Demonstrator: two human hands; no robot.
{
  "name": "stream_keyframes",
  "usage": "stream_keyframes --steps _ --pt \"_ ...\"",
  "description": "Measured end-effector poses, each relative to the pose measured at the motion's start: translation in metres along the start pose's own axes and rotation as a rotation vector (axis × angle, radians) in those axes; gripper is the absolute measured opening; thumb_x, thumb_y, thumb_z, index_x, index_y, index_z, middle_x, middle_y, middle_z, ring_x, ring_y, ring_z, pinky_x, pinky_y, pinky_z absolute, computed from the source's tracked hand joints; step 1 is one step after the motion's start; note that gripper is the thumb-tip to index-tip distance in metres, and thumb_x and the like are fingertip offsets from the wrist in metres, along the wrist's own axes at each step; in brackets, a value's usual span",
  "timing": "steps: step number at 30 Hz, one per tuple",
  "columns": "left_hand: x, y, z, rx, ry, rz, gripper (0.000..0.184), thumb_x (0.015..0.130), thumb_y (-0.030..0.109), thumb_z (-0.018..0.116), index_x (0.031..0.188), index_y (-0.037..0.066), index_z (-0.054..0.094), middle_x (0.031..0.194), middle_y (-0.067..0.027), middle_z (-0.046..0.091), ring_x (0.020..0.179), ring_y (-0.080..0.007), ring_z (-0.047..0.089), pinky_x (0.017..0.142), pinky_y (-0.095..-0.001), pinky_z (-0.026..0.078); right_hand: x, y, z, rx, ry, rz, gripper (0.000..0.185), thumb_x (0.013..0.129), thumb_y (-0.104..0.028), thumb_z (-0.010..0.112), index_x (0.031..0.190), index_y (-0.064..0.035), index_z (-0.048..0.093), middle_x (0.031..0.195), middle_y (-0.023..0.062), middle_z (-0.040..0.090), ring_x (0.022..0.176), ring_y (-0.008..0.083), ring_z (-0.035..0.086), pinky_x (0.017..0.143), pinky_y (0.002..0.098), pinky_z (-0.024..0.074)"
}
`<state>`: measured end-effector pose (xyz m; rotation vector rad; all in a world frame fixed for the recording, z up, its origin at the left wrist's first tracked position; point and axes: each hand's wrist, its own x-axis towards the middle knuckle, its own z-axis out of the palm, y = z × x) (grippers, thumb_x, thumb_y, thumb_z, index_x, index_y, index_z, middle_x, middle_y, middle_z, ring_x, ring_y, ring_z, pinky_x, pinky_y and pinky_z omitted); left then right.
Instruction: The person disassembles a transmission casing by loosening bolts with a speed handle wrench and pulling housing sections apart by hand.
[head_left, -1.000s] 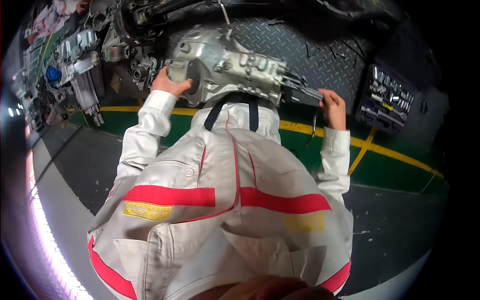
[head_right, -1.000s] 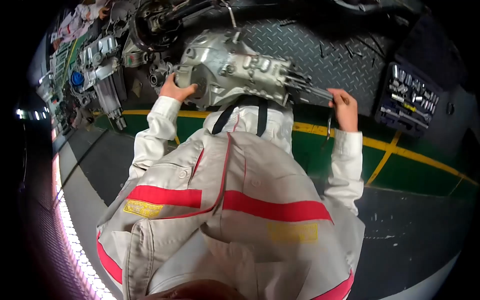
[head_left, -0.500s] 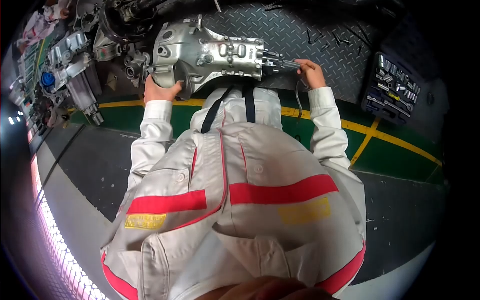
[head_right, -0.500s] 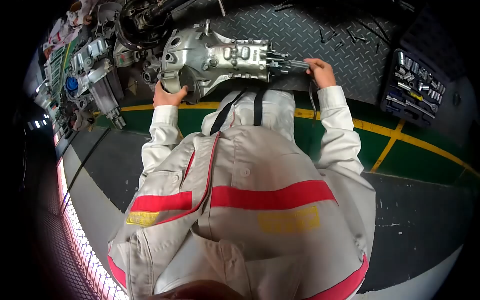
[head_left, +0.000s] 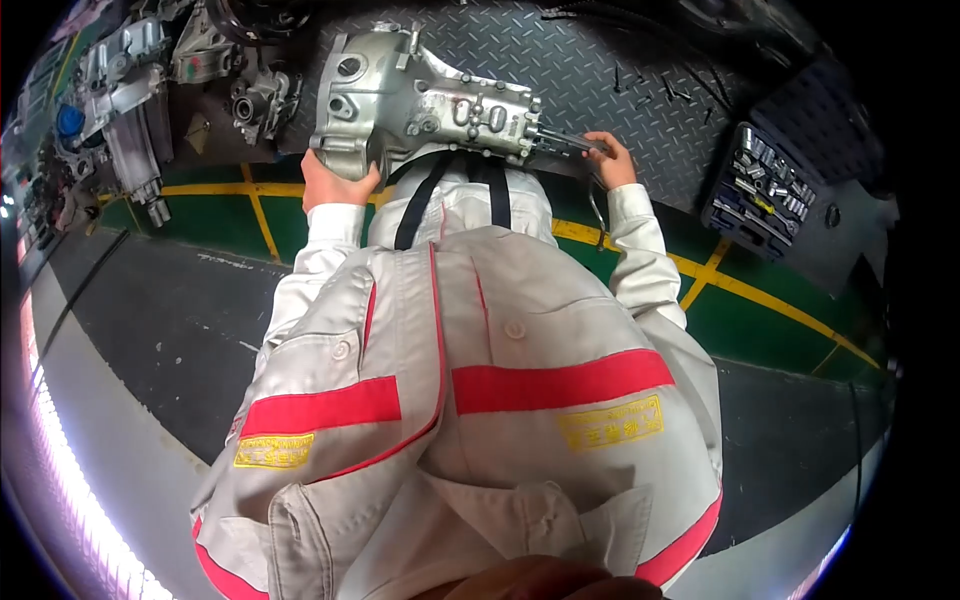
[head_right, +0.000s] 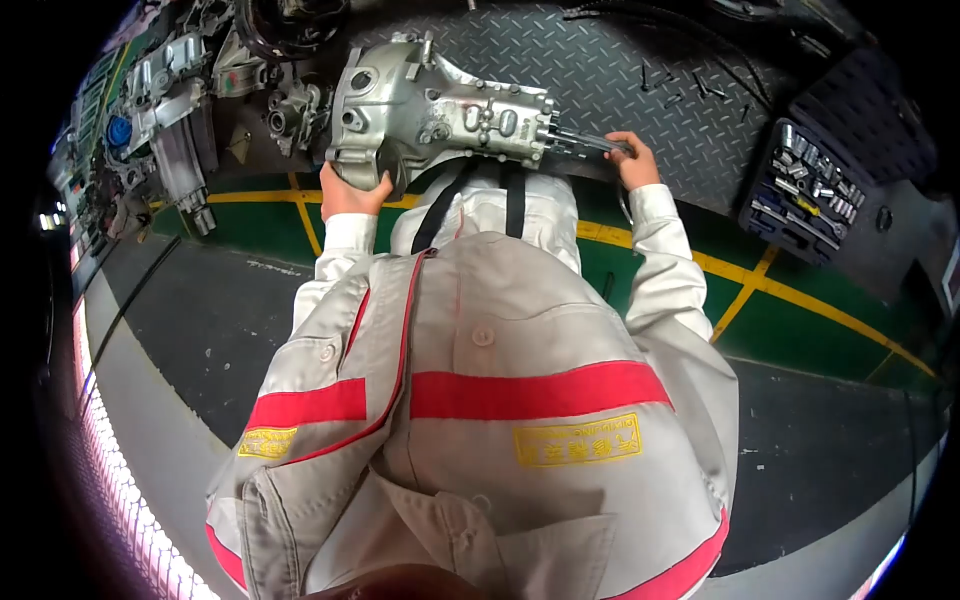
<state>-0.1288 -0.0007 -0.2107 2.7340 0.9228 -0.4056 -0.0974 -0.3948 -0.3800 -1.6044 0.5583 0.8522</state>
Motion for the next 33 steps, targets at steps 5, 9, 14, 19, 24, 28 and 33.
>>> stream_keyframes --steps 5,9,14,19,24,28,33 --pt "-0.031 -0.02 0.019 -0.076 0.08 -0.007 0.084 0.056 0.037 0.081 0.123 0.004 0.042 0.113 -0.0163 0.056 0.1 -0.032 0.058 0.085 -0.0377 0.047 0.003 0.043 0.002 0.046 -0.008 -0.132 0.037 0.078 0.012 0.051 0.11 -0.0057 0.058 0.102 0.0068 0.061 0.092 0.0176 0.059 0.084 0.0256 0.0449" --pt "-0.031 -0.033 0.03 -0.084 0.181 0.052 0.087 0.055 0.039 0.081 0.123 0.003 0.042 0.113 -0.0172 0.056 0.1 -0.0335 0.058 0.084 -0.0394 0.047 -0.004 0.051 -0.002 0.088 -0.034 -0.197 0.045 0.08 0.01 0.044 0.119 -0.0097 0.058 0.106 0.0086 0.062 0.103 0.0185 0.055 0.088 0.0257 0.0407" --pt "-0.04 -0.036 0.024 -0.106 0.141 0.037 0.092 0.056 0.046 0.079 0.126 0.002 0.04 0.118 -0.0174 0.051 0.102 -0.0352 0.056 0.084 -0.0419 0.047 -0.061 0.016 -0.021 -0.081 0.163 -0.514 0.029 0.088 0.0 0.044 0.11 -0.0039 0.062 0.098 0.0094 0.065 0.087 0.0132 0.061 0.081 0.024 0.0433" --pt "-0.043 -0.043 0.026 -0.146 0.197 0.065 0.085 0.057 0.047 0.078 0.121 0.006 0.041 0.112 -0.0144 0.053 0.1 -0.0342 0.056 0.078 -0.0438 0.049 -0.223 -0.148 -0.014 0.1 0.463 -0.535 0.02 0.092 -0.016 0.053 0.106 -0.0059 0.062 0.057 -0.006 0.04 0.045 0.0023 0.033 0.04 0.0189 0.0233" --pt "-0.043 -0.048 0.03 -0.138 0.175 0.085 0.093 0.059 0.047 0.078 0.129 0.005 0.033 0.119 -0.0152 0.048 0.107 -0.0333 0.052 0.085 -0.0426 0.047 -0.336 -0.239 -0.014 0.421 -0.145 -1.028 0.024 0.095 -0.011 0.043 0.113 0.0016 0.053 0.053 -0.0042 0.028 0.041 0.0046 0.021 0.039 0.0235 0.0166" --pt "-0.046 -0.054 0.046 -0.119 0.31 0.148 0.104 0.061 0.042 0.079 0.139 0.006 0.021 0.133 -0.0163 0.039 0.124 -0.0345 0.037 0.1 -0.042 0.036 -0.311 -0.262 0.024 0.465 -0.308 -1.298 0.027 0.096 -0.012 0.041 0.115 0.0025 0.053 0.053 -0.0032 0.028 0.041 0.0056 0.02 0.04 0.0238 0.0167" --pt "-0.096 -0.033 0.036 -0.383 0.572 0.362 0.071 0.068 0.015 0.07 0.13 0.003 0.038 0.132 -0.0181 0.038 0.125 -0.0379 0.032 0.102 -0.0434 0.03 -0.227 -0.275 0.081 0.551 -0.153 -1.24 0.02 0.091 -0.003 0.047 0.107 0.0052 0.056 0.056 -0.0025 0.032 0.044 0.0044 0.022 0.041 0.0222 0.0176"
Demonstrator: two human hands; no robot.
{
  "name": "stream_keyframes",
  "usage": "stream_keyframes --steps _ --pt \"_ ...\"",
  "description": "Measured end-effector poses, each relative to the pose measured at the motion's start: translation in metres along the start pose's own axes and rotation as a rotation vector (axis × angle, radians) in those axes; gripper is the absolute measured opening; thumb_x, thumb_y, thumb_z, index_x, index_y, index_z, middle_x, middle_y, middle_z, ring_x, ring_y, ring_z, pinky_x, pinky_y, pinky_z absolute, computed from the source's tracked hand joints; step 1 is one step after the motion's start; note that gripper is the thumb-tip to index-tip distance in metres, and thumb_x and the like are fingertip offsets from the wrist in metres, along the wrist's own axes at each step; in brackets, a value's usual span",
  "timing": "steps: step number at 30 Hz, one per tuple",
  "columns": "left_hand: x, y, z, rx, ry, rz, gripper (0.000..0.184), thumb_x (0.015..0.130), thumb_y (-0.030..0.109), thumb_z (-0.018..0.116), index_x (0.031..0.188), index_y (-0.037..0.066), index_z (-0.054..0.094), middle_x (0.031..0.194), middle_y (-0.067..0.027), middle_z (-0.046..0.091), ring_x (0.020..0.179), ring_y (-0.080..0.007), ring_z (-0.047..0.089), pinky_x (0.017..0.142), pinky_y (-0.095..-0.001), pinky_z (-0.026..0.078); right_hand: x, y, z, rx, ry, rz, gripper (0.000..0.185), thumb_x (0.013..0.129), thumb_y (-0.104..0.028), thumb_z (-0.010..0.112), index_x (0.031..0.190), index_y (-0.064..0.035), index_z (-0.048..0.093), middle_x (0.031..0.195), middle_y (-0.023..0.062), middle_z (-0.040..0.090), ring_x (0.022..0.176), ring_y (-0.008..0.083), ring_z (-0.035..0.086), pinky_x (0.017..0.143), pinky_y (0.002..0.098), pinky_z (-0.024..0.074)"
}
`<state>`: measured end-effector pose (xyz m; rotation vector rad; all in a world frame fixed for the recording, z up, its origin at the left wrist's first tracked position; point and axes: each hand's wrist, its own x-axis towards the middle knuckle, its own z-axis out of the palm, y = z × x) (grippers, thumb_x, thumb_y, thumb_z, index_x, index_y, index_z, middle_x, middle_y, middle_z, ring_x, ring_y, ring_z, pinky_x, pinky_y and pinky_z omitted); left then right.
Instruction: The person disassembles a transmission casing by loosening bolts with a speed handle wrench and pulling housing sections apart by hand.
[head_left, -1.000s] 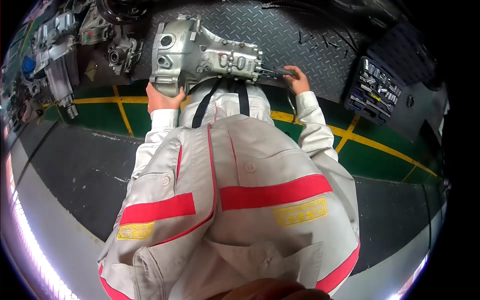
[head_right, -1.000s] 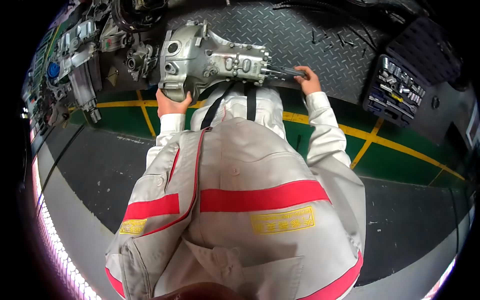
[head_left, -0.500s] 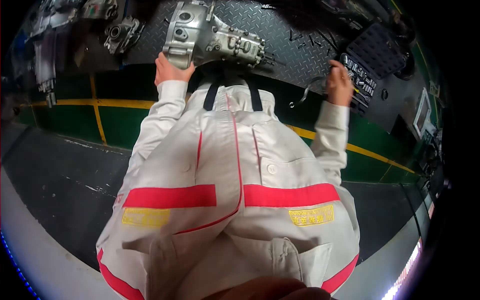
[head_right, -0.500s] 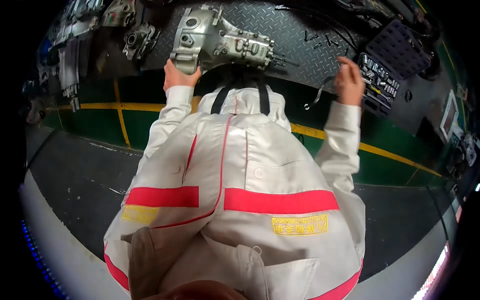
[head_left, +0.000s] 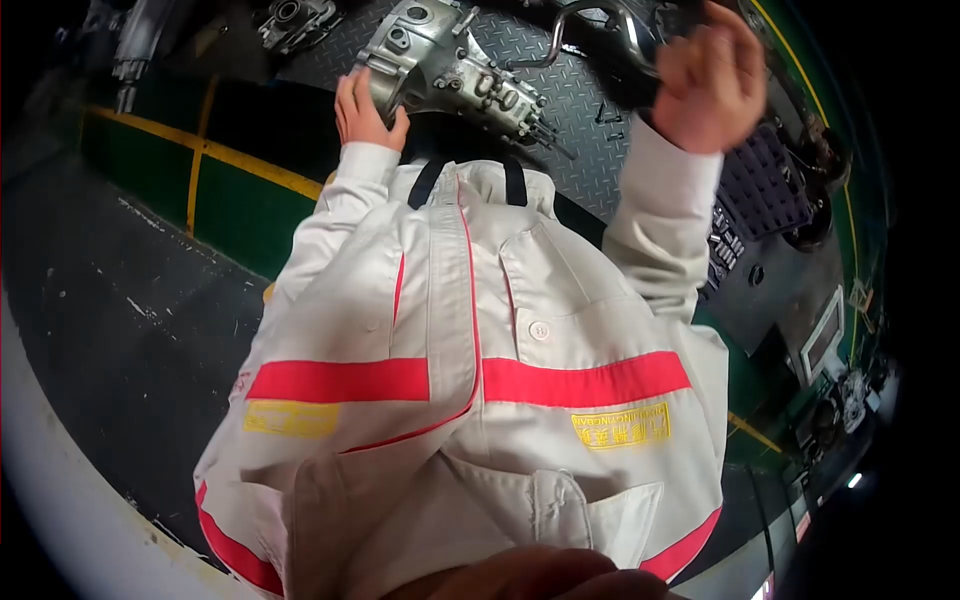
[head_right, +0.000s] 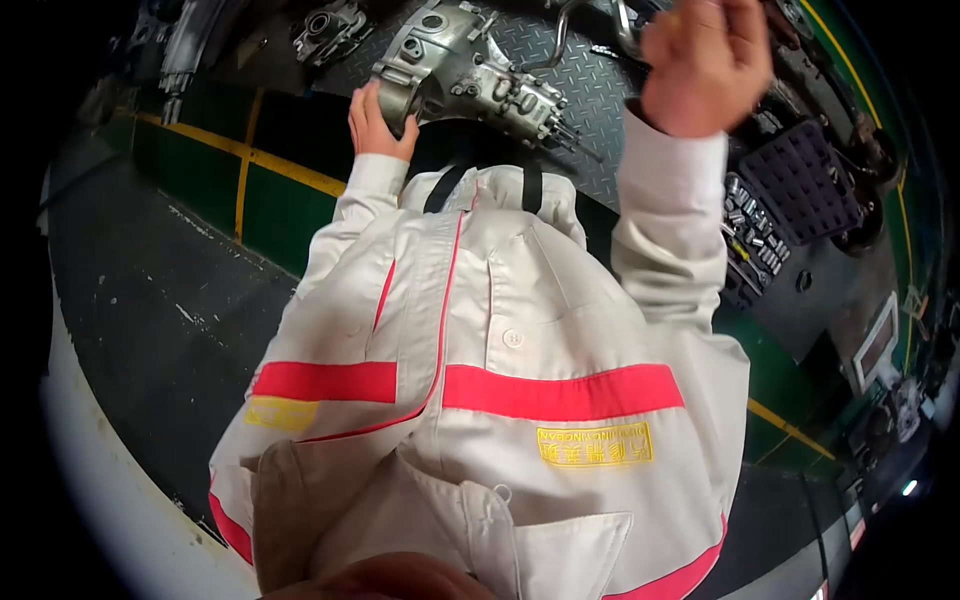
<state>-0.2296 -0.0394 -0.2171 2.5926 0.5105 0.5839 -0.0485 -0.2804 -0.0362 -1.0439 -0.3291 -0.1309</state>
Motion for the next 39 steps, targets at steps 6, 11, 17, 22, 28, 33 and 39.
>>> stream_keyframes --steps 6,11,17,22,28,33,39 --pt "-0.021 0.033 -0.007 -0.078 -0.106 0.089 0.027 0.073 0.01 0.061 0.1 0.012 0.064 0.111 -0.0037 0.058 0.114 -0.0267 0.047 0.094 -0.0383 0.037 0.006 0.045 -0.008 0.851 -0.039 0.287 0.01 0.093 -0.012 0.051 0.096 -0.0044 0.057 0.051 -0.0087 0.035 0.038 0.0004 0.025 0.036 0.0192 0.018" --pt "-0.031 0.049 0.009 -0.086 -0.165 0.114 0.023 0.076 0.01 0.06 0.098 0.012 0.064 0.107 -0.003 0.06 0.113 -0.0253 0.049 0.093 -0.0372 0.038 0.006 0.04 -0.014 -0.065 -0.056 0.171 0.009 0.093 -0.011 0.052 0.094 -0.0042 0.057 0.051 -0.0082 0.037 0.039 -0.0002 0.027 0.038 0.0185 0.0185" --pt "-0.039 0.064 0.022 -0.1 -0.221 0.055 0.021 0.076 0.011 0.059 0.097 0.013 0.064 0.104 -0.0023 0.061 0.112 -0.0243 0.05 0.092 -0.0364 0.038 -0.006 0.031 -0.015 -0.049 -0.118 0.083 0.016 0.09 0.0 0.048 0.104 0.0056 0.056 0.057 -0.0026 0.035 0.045 0.0032 0.023 0.042 0.0216 0.0181" --pt "-0.045 0.07 0.024 -0.093 -0.231 0.018 0.021 0.077 0.011 0.059 0.096 0.013 0.064 0.104 -0.0026 0.062 0.112 -0.0243 0.05 0.092 -0.0368 0.038 0.0 0.03 -0.018 0.117 -0.168 0.032 0.016 0.092 -0.002 0.048 0.102 0.0059 0.057 0.06 -0.0031 0.04 0.047 0.0023 0.029 0.043 0.0205 0.0201" --pt "-0.05 0.075 0.019 -0.085 -0.265 -0.008 0.021 0.079 0.011 0.058 0.099 0.013 0.064 0.105 -0.0046 0.062 0.112 -0.0254 0.05 0.093 -0.0374 0.038 -0.012 0.044 -0.011 -0.003 -0.257 0.094 0.015 0.091 -0.002 0.048 0.101 0.005 0.058 0.057 -0.0039 0.038 0.047 0.0026 0.029 0.044 0.0205 0.0219" --pt "-0.055 0.07 0.017 -0.069 -0.226 -0.015 0.02 0.079 0.011 0.058 0.098 0.013 0.064 0.104 -0.0048 0.062 0.112 -0.0254 0.05 0.092 -0.0375 0.039 -0.01 0.033 -0.005 0.047 -0.257 0.022 0.016 0.091 0.001 0.047 0.102 0.0068 0.056 0.06 -0.0008 0.044 0.048 0.0035 0.032 0.044 0.0208 0.0237" --pt "-0.056 0.066 0.014 -0.041 -0.183 -0.055 0.019 0.079 0.011 0.058 0.097 0.012 0.064 0.103 -0.0046 0.063 0.111 -0.0252 0.051 0.092 -0.0371 0.039 -0.016 0.04 -0.002 -0.048 -0.244 -0.01 0.015 0.09 0.001 0.046 0.1 0.0066 0.056 0.061 -0.0004 0.045 0.048 0.004 0.034 0.044 0.0204 0.0256"
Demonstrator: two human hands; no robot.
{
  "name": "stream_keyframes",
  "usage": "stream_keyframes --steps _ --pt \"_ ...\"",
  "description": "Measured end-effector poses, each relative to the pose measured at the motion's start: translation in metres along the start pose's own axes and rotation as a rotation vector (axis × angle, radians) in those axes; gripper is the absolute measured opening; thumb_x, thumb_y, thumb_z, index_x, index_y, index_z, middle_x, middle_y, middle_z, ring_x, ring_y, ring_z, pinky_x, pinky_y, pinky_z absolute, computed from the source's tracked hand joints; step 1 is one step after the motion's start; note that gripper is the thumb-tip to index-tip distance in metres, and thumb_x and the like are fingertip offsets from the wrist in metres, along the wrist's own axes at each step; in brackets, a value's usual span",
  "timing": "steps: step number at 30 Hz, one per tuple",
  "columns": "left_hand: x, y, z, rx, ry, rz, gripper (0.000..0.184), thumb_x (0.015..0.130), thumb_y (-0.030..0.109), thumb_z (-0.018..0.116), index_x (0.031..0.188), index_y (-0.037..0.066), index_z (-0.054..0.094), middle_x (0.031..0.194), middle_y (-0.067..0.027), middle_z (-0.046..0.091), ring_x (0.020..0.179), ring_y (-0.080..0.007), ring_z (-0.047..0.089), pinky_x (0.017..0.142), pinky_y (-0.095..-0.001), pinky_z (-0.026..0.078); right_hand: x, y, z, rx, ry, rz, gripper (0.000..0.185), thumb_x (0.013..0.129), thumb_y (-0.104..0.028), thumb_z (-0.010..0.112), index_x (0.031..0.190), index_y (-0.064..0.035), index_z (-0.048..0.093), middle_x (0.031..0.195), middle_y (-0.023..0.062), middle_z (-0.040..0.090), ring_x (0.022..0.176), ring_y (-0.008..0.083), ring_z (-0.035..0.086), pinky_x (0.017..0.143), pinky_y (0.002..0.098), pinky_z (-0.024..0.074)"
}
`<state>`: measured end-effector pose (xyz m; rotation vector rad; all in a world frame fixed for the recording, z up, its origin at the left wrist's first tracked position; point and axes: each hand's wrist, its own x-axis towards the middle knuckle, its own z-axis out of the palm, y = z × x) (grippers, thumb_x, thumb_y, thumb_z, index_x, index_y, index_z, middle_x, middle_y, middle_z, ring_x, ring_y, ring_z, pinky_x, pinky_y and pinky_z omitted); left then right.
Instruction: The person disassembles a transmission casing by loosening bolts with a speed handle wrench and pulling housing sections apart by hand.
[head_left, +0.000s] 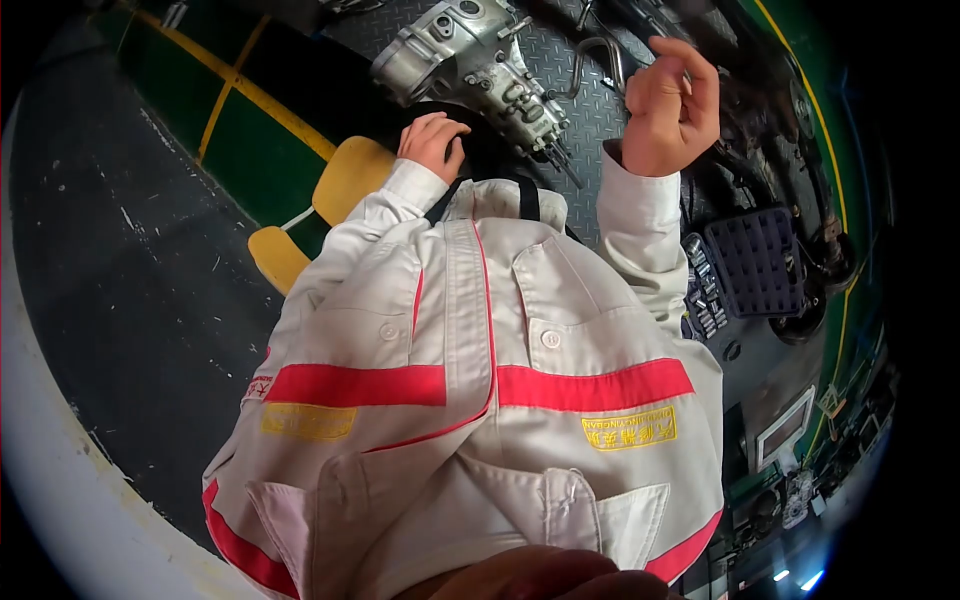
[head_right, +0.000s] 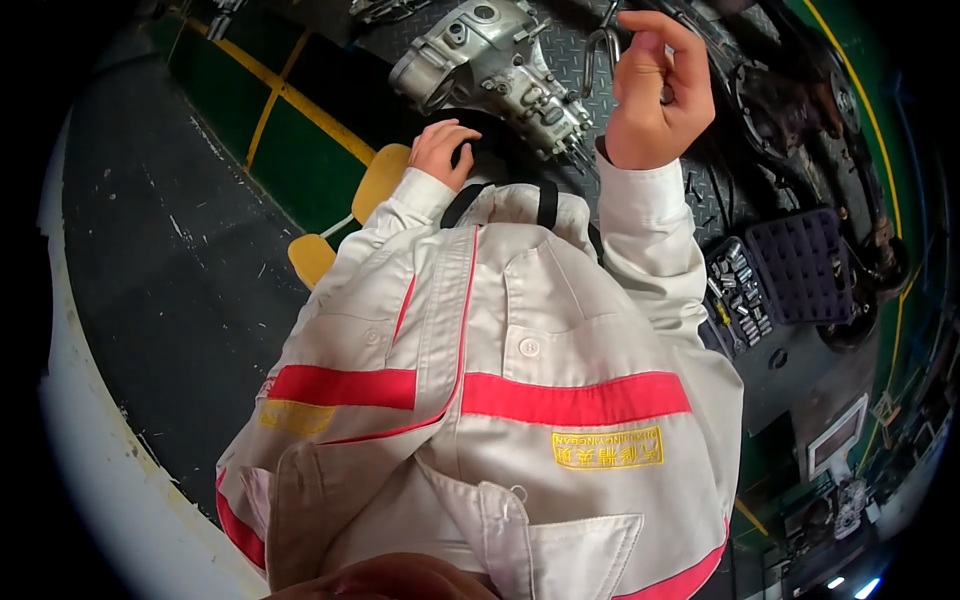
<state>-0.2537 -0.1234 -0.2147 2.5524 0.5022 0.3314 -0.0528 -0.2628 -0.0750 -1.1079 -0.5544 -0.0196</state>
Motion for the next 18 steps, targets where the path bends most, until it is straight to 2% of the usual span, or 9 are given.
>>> stream_keyframes --steps 4,8,10,12,14,16,18 --pt "0.001 -0.005 0.001 0.009 0.041 -0.014 0.018 0.079 0.011 0.058 0.096 0.013 0.065 0.102 -0.0045 0.063 0.11 -0.025 0.051 0.091 -0.0372 0.039 -0.002 -0.001 0.007 -0.078 -0.051 0.003 0.015 0.091 -0.001 0.047 0.1 0.0037 0.057 0.06 -0.0023 0.044 0.048 0.0031 0.033 0.045 0.0192 0.0249" --pt "0.004 -0.006 -0.003 -0.003 0.014 -0.016 0.018 0.079 0.011 0.058 0.095 0.013 0.065 0.102 -0.0046 0.063 0.11 -0.0249 0.051 0.092 -0.0373 0.039 -0.003 0.0 0.008 -0.134 -0.2 0.09 0.016 0.092 -0.003 0.046 0.102 0.0027 0.057 0.056 -0.0039 0.04 0.048 0.0023 0.031 0.045 0.0192 0.0229" --pt "0.006 -0.01 -0.006 -0.009 0.016 -0.015 0.017 0.079 0.011 0.058 0.094 0.014 0.065 0.102 -0.0046 0.063 0.11 -0.0248 0.051 0.092 -0.0371 0.039 -0.005 -0.005 0.012 -0.129 -0.197 0.173 0.014 0.09 -0.002 0.049 0.096 0.0003 0.061 0.059 -0.0073 0.037 0.053 0.0008 0.03 0.048 0.019 0.0209" --pt "0.008 -0.016 -0.007 -0.017 0.023 -0.02 0.017 0.079 0.011 0.058 0.094 0.014 0.065 0.102 -0.0044 0.063 0.11 -0.0247 0.051 0.092 -0.0371 0.039 -0.003 -0.003 0.013 -0.121 -0.223 0.175 0.013 0.09 -0.004 0.05 0.097 -0.0005 0.061 0.058 -0.0065 0.04 0.052 0.0009 0.033 0.047 0.0181 0.0236" --pt "0.011 -0.02 -0.009 -0.031 0.028 -0.021 0.017 0.079 0.011 0.058 0.094 0.014 0.065 0.102 -0.0042 0.063 0.11 -0.0247 0.051 0.092 -0.0371 0.039 0.0 -0.003 0.018 -0.212 -0.029 0.169 0.013 0.091 -0.009 0.053 0.098 -0.0012 0.061 0.06 -0.0045 0.047 0.052 0.0014 0.038 0.048 0.0169 0.0271" --pt "0.022 -0.025 -0.015 -0.044 0.025 -0.025 0.018 0.079 0.011 0.057 0.095 0.014 0.065 0.103 -0.0042 0.063 0.11 -0.0246 0.051 0.091 -0.0368 0.039 0.006 0.001 0.012 -0.385 0.105 0.089 0.02 0.09 -0.017 0.059 0.104 -0.0023 0.059 0.072 -0.0005 0.054 0.061 0.0052 0.047 0.057 0.0185 0.0376" --pt "0.032 -0.031 -0.017 -0.074 0.019 0.009 0.018 0.079 0.011 0.057 0.095 0.014 0.065 0.103 -0.0047 0.063 0.11 -0.0247 0.052 0.091 -0.0368 0.039 0.001 -0.004 0.014 -0.418 0.312 0.12 0.025 0.089 -0.019 0.061 0.108 -0.0025 0.057 0.08 0.0019 0.056 0.07 0.0081 0.05 0.064 0.021 0.0411"
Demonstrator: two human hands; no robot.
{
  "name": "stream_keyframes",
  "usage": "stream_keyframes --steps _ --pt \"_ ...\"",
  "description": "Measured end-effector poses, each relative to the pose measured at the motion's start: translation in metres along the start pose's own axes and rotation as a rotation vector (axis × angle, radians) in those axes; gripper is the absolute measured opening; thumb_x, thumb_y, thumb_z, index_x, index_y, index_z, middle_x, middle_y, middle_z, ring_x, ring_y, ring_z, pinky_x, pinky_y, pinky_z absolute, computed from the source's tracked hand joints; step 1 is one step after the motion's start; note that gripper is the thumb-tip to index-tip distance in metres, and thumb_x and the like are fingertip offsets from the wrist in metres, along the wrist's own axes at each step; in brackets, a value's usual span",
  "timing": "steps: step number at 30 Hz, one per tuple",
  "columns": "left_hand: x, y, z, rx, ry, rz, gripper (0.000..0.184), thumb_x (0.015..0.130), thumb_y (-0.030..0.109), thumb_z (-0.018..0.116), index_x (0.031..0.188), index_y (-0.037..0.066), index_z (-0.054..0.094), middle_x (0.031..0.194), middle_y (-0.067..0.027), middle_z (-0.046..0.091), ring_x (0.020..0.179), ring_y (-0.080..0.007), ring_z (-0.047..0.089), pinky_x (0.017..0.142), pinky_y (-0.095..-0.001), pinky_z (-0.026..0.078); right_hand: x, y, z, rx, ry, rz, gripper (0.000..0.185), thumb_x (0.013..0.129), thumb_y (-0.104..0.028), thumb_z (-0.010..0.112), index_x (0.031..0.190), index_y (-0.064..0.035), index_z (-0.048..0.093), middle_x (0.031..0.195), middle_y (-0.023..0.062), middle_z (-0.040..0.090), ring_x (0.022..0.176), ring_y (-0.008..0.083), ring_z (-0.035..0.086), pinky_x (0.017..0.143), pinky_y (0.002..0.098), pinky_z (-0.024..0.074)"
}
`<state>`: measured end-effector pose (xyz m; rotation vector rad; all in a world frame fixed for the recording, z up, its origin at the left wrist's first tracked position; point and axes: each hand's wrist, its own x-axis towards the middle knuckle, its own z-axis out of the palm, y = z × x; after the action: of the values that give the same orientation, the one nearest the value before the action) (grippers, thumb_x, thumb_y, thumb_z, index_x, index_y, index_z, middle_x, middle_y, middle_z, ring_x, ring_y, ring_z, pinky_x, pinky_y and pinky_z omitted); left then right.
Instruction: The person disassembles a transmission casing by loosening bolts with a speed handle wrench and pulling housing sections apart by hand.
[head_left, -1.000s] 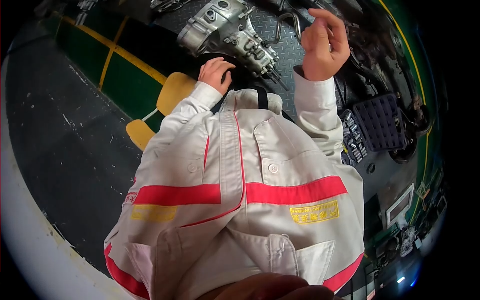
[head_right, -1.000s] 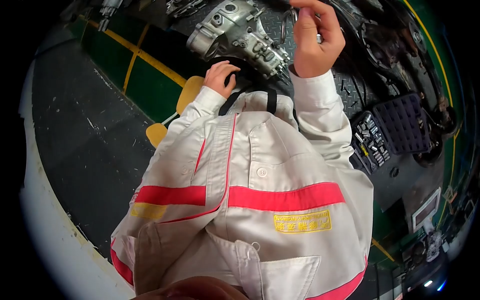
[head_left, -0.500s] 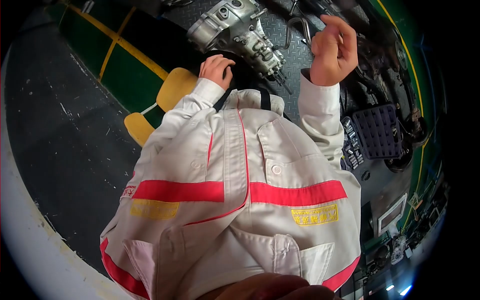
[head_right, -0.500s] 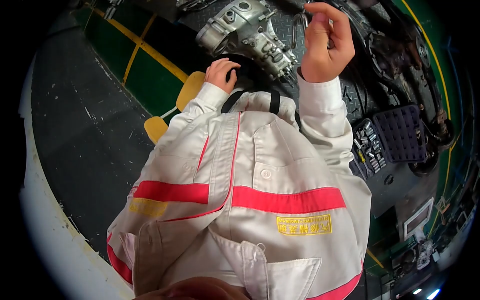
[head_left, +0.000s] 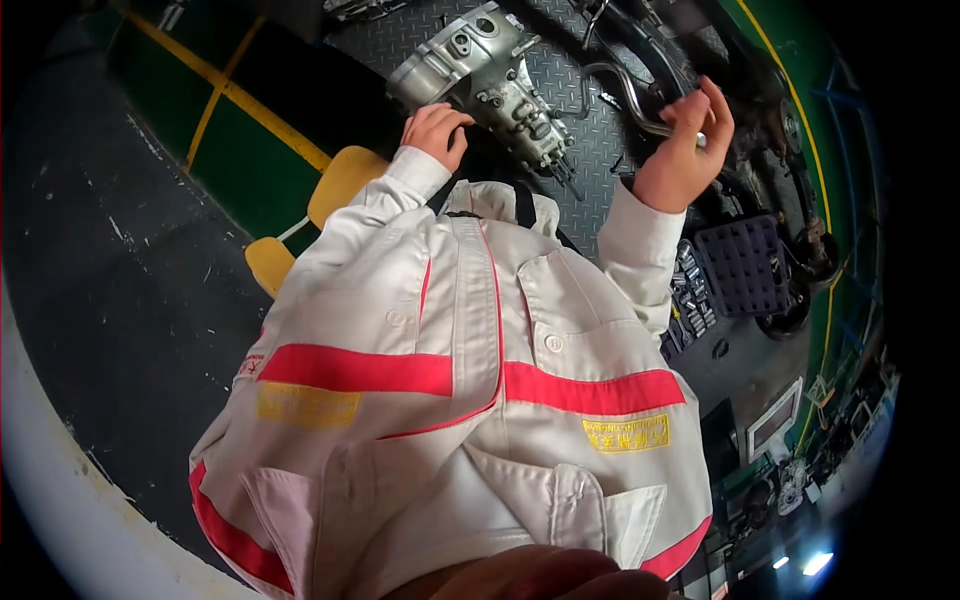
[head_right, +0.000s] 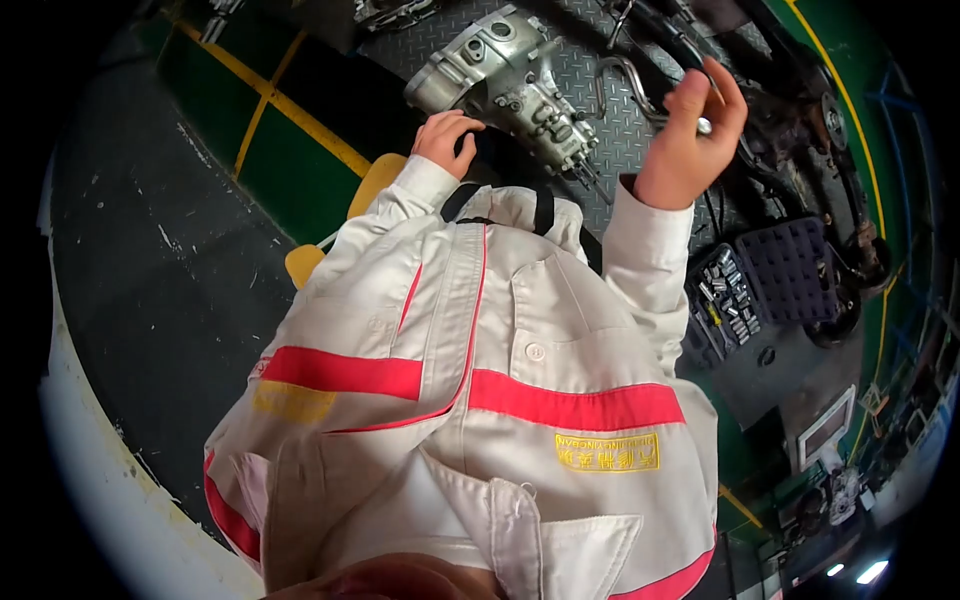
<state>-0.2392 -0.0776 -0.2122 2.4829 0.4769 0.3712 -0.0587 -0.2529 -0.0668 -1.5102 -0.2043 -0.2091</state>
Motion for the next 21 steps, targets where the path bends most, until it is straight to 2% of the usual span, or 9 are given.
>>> stream_keyframes --steps 4,5,6,7,10,13,16,18,21 --pt "0.025 -0.012 0.001 0.003 0.023 0.111 0.018 0.077 0.011 0.057 0.093 0.012 0.066 0.098 -0.0081 0.064 0.104 -0.0271 0.055 0.087 -0.038 0.043 -0.024 0.005 0.011 0.044 0.182 0.012 0.031 0.089 -0.021 0.061 0.113 -0.0041 0.05 0.093 0.003 0.05 0.081 0.0092 0.046 0.073 0.0221 0.0392" --pt "0.035 -0.016 0.004 -0.083 0.092 0.183 0.014 0.075 0.01 0.056 0.086 0.01 0.066 0.089 -0.0115 0.064 0.093 -0.0299 0.059 0.079 -0.0405 0.047 -0.03 0.006 0.022 0.079 0.209 0.005 0.024 0.09 -0.017 0.058 0.109 -0.0036 0.051 0.094 0.0029 0.05 0.083 0.0098 0.045 0.074 0.0228 0.0384" --pt "0.04 -0.013 0.008 -0.152 0.019 0.099 0.014 0.074 0.01 0.053 0.081 0.009 0.066 0.081 -0.0129 0.063 0.082 -0.0313 0.06 0.072 -0.0423 0.049 -0.029 0.018 0.032 0.157 0.236 -0.001 0.017 0.091 -0.012 0.055 0.105 -0.0026 0.051 0.095 0.0037 0.05 0.083 0.0106 0.045 0.074 0.0234 0.0385" --pt "0.046 -0.002 -0.004 0.089 -0.122 0.112 0.016 0.074 0.01 0.051 0.079 0.011 0.066 0.081 -0.0123 0.062 0.079 -0.031 0.059 0.072 -0.0426 0.049 -0.029 0.01 0.049 0.136 0.213 -0.014 0.013 0.092 -0.009 0.054 0.102 -0.0008 0.051 0.096 0.0043 0.05 0.085 0.0108 0.045 0.075 0.0232 0.039" --pt "0.058 -0.022 0.016 -0.054 -0.078 0.236 0.016 0.074 0.009 0.051 0.083 0.012 0.063 0.084 -0.0125 0.06 0.084 -0.0324 0.058 0.073 -0.0417 0.047 -0.014 0.019 0.061 0.084 -0.174 0.018 0.031 0.085 -0.008 0.058 0.113 0.0003 0.048 0.106 0.0046 0.049 0.089 0.0134 0.047 0.083 0.025 0.0392" --pt "0.066 -0.021 0.006 -0.222 0.015 0.329 0.017 0.072 0.007 0.056 0.089 0.01 0.06 0.09 -0.0132 0.059 0.087 -0.0345 0.056 0.073 -0.0436 0.047 -0.005 0.007 0.035 0.134 -0.596 0.165 0.049 0.077 -0.002 0.059 0.124 0.0005 0.045 0.098 0.0019 0.051 0.073 0.0055 0.045 0.069 0.0179 0.0375" --pt "0.078 -0.02 -0.008 -0.253 -0.011 0.43 0.02 0.074 0.007 0.057 0.093 0.011 0.061 0.097 -0.0083 0.059 0.1 -0.0286 0.054 0.083 -0.0408 0.044 0.009 0.015 0.011 0.13 -0.231 0.091 0.031 0.09 -0.013 0.052 0.118 -0.0003 0.048 0.074 -0.0025 0.045 0.065 0.0054 0.04 0.062 0.0197 0.0353" --pt "0.083 -0.023 -0.008 -0.316 -0.077 0.401 0.022 0.074 0.009 0.057 0.095 0.01 0.062 0.097 -0.0074 0.058 0.099 -0.0291 0.052 0.085 -0.0416 0.042 0.02 0.024 0.002 -0.122 0.245 0.072 0.028 0.094 -0.022 0.049 0.112 -0.0002 0.05 0.069 -0.0031 0.043 0.064 0.0055 0.039 0.06 0.0207 0.0336" --pt "0.087 -0.03 0.0 -0.296 -0.117 0.439 0.023 0.072 0.009 0.058 0.095 0.011 0.061 0.098 -0.0069 0.058 0.101 -0.0278 0.051 0.087 -0.0414 0.04 0.02 0.021 0.02 0.078 0.461 0.213 0.022 0.094 -0.026 0.051 0.099 -0.0049 0.054 0.065 -0.0047 0.037 0.054 0.0043 0.032 0.047 0.0195 0.0235"
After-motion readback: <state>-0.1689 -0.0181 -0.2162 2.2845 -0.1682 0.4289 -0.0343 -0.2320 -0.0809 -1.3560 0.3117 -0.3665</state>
